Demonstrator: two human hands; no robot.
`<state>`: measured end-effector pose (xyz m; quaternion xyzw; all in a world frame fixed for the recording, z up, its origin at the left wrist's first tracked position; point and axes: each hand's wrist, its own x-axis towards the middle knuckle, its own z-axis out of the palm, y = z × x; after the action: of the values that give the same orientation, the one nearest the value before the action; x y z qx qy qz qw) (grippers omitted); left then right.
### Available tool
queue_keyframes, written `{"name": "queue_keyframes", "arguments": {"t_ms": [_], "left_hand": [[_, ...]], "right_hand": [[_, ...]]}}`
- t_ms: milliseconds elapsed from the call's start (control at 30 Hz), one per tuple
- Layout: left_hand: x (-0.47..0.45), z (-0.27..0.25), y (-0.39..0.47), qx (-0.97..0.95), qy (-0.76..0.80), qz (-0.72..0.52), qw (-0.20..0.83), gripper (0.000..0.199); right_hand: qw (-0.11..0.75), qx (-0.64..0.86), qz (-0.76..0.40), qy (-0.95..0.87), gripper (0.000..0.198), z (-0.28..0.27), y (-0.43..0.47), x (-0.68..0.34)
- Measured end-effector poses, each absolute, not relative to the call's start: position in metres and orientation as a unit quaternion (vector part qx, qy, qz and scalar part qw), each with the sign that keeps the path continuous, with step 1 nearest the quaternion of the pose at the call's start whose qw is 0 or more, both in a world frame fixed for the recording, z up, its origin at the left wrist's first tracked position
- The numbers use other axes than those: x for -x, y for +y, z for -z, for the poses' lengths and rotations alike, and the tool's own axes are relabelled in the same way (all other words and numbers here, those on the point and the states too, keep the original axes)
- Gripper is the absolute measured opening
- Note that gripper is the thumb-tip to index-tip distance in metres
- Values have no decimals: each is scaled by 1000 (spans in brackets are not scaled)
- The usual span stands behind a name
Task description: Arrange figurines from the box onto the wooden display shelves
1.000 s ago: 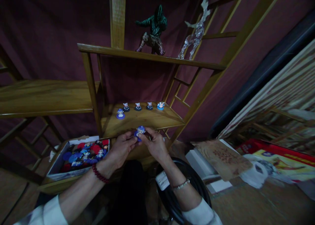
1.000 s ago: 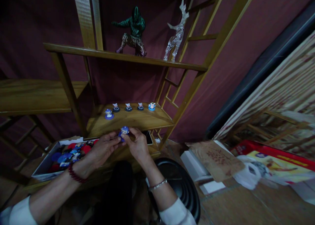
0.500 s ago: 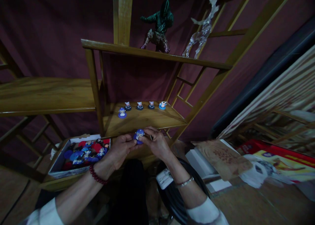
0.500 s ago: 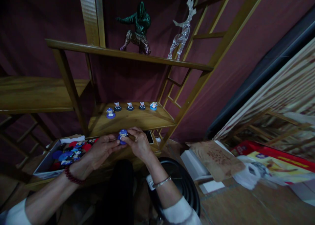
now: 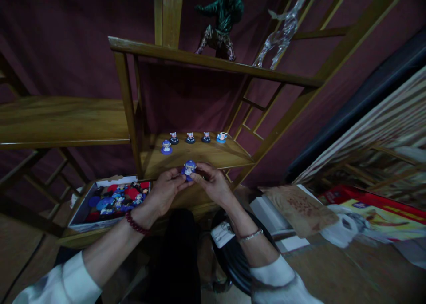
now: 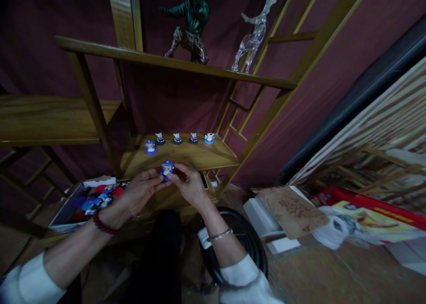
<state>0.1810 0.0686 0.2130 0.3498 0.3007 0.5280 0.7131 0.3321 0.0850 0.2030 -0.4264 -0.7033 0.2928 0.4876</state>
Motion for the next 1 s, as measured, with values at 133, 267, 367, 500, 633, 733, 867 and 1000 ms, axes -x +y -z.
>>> {"name": "queue_keyframes", "arguments": {"t_ms": [133,267,367,500,633,733,867,1000], "left_hand": [[-183,-214,72,-345,306,-529,712,13],[-186,-215,75,-350,311,-527,710,13],[-187,-216,78,-343,320,-534,704,16],[-187,-215,84,-333,333,-539,698,18],[-188,-213,88,-334,328,-547,694,17],[-189,-213,90,-347,336,-547,684,17],[-189,-215,92,-379,348,-539,667,18],[-187,-216,94,-399,356,-530,658,21]], "right_hand": [[486,433,-328,-685,28,-200,89,-335],[473,432,-344,-687,25,-201,93,-336],[463,441,-337,-691,25,-204,96,-337],[458,440,-348,-690,27,-206,99,-336],[460,437,-368,-680,27,-206,103,-335],[468,430,-383,-670,26,-205,107,-335],[478,417,-398,-663,24,-206,112,-335],[490,424,-397,-650,25,-205,116,-336]]}}
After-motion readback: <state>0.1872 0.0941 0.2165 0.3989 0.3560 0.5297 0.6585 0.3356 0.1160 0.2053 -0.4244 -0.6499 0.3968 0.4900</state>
